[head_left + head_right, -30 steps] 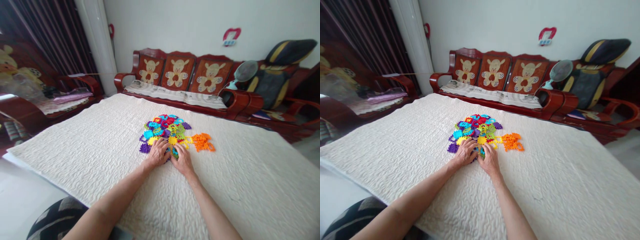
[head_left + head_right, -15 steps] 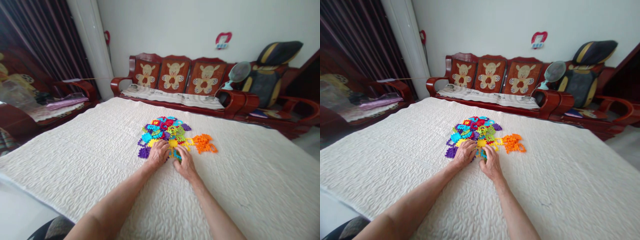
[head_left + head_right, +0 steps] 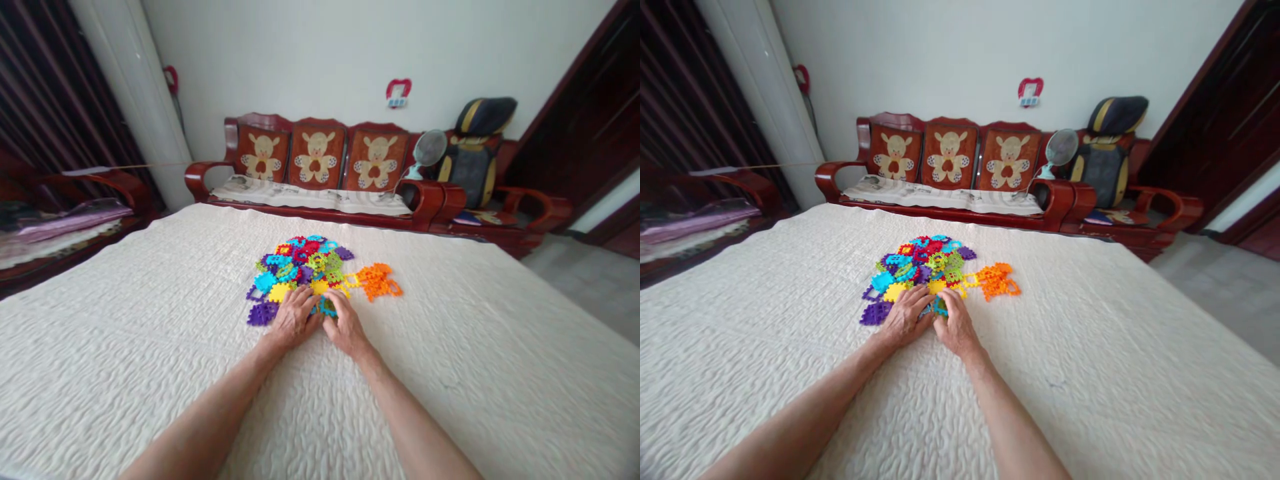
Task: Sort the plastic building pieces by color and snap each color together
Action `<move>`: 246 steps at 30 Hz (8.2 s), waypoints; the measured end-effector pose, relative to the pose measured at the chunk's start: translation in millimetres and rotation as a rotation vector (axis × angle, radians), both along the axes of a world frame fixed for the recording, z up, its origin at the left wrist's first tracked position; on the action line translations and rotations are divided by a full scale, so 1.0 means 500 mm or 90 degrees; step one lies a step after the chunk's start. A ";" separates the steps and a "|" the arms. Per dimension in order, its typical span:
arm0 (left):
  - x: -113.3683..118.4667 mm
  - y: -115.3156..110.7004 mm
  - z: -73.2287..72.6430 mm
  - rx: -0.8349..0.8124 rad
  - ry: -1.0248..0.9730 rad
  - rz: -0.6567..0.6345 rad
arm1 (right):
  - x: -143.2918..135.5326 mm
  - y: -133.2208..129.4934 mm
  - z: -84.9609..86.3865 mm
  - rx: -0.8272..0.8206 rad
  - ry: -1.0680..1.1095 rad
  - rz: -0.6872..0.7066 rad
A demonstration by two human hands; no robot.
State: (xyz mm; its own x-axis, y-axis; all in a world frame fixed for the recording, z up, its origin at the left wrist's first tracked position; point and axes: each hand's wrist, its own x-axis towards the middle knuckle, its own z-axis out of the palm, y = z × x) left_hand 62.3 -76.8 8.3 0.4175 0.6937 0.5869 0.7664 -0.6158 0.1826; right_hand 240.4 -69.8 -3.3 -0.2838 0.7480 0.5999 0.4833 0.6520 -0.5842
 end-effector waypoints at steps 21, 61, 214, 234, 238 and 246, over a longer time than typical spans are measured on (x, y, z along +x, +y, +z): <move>0.000 -0.007 0.009 -0.020 0.047 -0.036 | -0.002 -0.003 0.018 -0.039 0.076 -0.025; 0.149 0.067 0.010 -0.062 0.104 -0.025 | 0.450 0.136 0.004 -0.157 -0.195 -0.667; 0.158 0.059 0.001 -0.034 0.111 -0.005 | 0.321 0.270 0.030 -0.255 0.090 -0.123; 0.160 0.057 0.007 -0.057 0.117 0.001 | 0.358 0.298 0.016 -0.188 -0.171 -0.277; 0.159 0.058 0.004 -0.051 0.110 -0.003 | 0.364 0.294 0.020 -0.214 -0.089 -0.323; 0.159 0.058 0.004 -0.055 0.117 -0.002 | 0.385 0.295 0.028 -0.210 0.168 -0.317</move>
